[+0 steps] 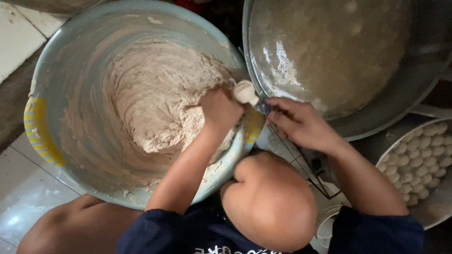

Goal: The person sits on the floor scooping dough by hand from a large basin, using a small scoop to portion pieces and dipping the scoop in a water basin, then rolls each piece between the hands into a ball and places it into a tray filled with similar dough balls.

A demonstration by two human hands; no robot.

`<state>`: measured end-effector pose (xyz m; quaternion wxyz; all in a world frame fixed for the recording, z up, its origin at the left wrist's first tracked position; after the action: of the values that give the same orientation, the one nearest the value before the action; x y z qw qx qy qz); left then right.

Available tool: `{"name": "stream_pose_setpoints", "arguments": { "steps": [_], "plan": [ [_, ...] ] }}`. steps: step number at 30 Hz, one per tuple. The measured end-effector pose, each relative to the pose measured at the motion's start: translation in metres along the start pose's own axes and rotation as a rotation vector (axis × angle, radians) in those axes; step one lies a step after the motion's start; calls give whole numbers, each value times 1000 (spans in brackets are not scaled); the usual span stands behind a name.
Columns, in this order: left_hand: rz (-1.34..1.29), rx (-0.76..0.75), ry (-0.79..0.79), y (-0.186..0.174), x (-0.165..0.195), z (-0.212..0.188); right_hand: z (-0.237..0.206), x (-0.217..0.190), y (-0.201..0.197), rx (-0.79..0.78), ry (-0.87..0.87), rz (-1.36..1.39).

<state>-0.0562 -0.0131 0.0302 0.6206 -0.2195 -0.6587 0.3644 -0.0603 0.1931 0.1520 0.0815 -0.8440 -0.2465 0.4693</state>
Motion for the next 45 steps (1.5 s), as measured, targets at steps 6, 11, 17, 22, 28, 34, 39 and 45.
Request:
{"name": "stream_pose_setpoints", "arguments": {
  "steps": [6, 11, 17, 22, 28, 34, 39, 45],
  "plan": [
    [-44, 190, 53, -9, 8, -6, 39, 27, -34, 344, -275, -249],
    [-362, 251, 45, -2, -2, -13, 54, 23, -54, 473, -274, -402],
    [-159, 255, 193, 7, 0, -14, 20, 1, -37, 254, -11, -166],
    [-487, 302, 124, 4, 7, -13, -8, -15, -3, 159, -277, -241],
    [-216, 48, -84, 8, 3, -10, -8, -9, 6, 16, -262, -161],
    [33, 201, 68, -3, 2, -4, 18, 20, -15, 28, 71, -1],
    [-109, 252, 27, -7, 10, -11, 61, 37, -38, 330, -321, -118],
    [-360, 281, 25, -4, -2, -10, 72, 25, -57, 457, -299, -312]
  ]
}}
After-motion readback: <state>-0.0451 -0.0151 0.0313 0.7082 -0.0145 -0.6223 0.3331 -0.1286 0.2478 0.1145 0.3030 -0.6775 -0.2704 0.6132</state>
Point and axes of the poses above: each hand's wrist, its own z-axis towards the middle knuckle, its own y-axis out of the palm, x = y × z, the point moved 1 cm from there along z, towards the middle knuckle, and after that the axes turned 14 degrees about x, right-handed, at the moved point
